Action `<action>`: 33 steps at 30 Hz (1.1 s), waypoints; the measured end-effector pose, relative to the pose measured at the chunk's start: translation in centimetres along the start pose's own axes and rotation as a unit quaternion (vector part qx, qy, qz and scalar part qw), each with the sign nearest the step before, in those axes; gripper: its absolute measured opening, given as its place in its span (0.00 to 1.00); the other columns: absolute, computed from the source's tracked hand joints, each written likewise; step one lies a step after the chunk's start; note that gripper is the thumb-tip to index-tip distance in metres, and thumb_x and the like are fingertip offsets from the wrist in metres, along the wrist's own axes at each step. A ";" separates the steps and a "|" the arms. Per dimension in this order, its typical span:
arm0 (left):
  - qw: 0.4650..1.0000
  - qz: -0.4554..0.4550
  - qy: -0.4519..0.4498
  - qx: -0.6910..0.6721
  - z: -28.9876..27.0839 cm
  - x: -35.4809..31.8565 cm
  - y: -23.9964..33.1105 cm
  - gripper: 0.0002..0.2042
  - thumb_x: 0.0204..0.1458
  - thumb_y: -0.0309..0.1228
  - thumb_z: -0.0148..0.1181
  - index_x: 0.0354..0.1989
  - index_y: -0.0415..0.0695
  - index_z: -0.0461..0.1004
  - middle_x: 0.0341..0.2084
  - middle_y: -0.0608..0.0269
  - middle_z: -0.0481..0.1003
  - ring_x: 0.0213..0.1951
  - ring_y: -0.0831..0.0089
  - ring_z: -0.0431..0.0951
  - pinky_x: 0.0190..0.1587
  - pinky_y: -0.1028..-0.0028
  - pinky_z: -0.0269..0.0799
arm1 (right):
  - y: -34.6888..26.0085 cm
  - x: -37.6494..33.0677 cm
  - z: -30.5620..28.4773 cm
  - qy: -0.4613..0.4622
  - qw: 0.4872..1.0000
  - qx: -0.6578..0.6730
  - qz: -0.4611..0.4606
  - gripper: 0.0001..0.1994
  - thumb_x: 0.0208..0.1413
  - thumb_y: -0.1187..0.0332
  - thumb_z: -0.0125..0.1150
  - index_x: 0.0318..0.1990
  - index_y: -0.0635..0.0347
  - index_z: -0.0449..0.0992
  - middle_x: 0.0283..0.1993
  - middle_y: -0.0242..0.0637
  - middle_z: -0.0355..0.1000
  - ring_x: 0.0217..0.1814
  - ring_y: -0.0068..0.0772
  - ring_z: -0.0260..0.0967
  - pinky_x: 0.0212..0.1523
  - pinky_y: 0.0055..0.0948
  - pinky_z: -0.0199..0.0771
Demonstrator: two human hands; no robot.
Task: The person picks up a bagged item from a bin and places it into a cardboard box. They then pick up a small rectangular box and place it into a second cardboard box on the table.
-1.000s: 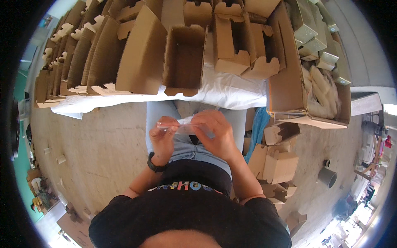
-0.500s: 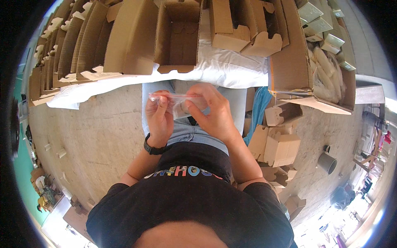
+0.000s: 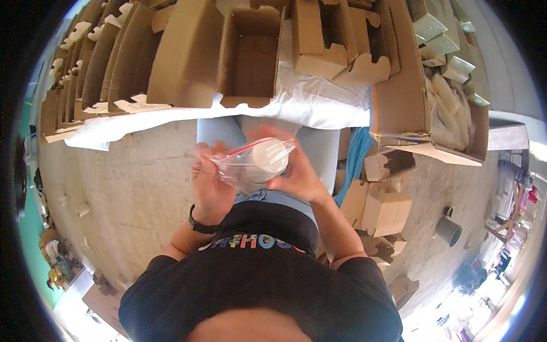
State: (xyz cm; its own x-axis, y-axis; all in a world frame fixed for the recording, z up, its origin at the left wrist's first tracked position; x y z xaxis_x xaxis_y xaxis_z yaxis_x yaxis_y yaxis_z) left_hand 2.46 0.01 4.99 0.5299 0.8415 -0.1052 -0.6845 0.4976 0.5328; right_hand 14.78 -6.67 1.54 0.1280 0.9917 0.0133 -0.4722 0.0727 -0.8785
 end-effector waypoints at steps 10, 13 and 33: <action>0.952 0.162 -0.013 0.259 -1.1 2.7 2.7 0.21 0.63 0.36 0.49 0.62 0.44 0.58 0.51 0.59 0.65 0.54 0.69 0.65 0.59 0.66 0.60 | 3.3 -3.2 -0.1 0.042 0.992 0.002 0.120 0.39 0.51 0.65 0.63 0.67 0.66 0.50 0.61 0.42 0.60 0.64 0.33 0.56 0.64 0.33 0.54; 0.906 0.223 -0.024 0.358 -1.1 3.2 3.2 0.19 0.64 0.36 0.44 0.58 0.38 0.63 0.57 0.55 0.62 0.60 0.65 0.61 0.62 0.64 0.55 | 1.4 -2.4 -0.4 0.072 0.971 0.191 0.126 0.43 0.44 0.55 0.65 0.65 0.68 0.52 0.56 0.47 0.64 0.55 0.44 0.68 0.56 0.45 0.70; 0.748 0.183 -0.073 0.634 -0.8 7.5 0.5 0.41 0.44 0.22 0.58 0.69 0.41 0.46 0.64 0.40 0.52 0.66 0.44 0.53 0.64 0.60 0.55 | -8.2 11.5 2.2 0.099 0.833 -0.543 -0.042 0.28 0.55 0.68 0.51 0.65 0.60 0.59 0.54 0.63 0.63 0.53 0.59 0.67 0.55 0.41 0.68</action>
State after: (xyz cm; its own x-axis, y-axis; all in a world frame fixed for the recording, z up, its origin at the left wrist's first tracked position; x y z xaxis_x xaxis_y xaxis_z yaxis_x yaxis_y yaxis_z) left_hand 5.74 6.71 3.81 0.5365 0.7940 0.2860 0.1793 -0.4384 0.8807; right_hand 18.18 4.38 9.97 0.3124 0.9434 0.1111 0.5999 -0.1053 -0.7931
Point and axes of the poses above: each hand's wrist, its own x-axis towards the middle knuckle, its own z-axis out of the palm, y = z × x, the point moved 7 cm from there along x, towards the middle knuckle
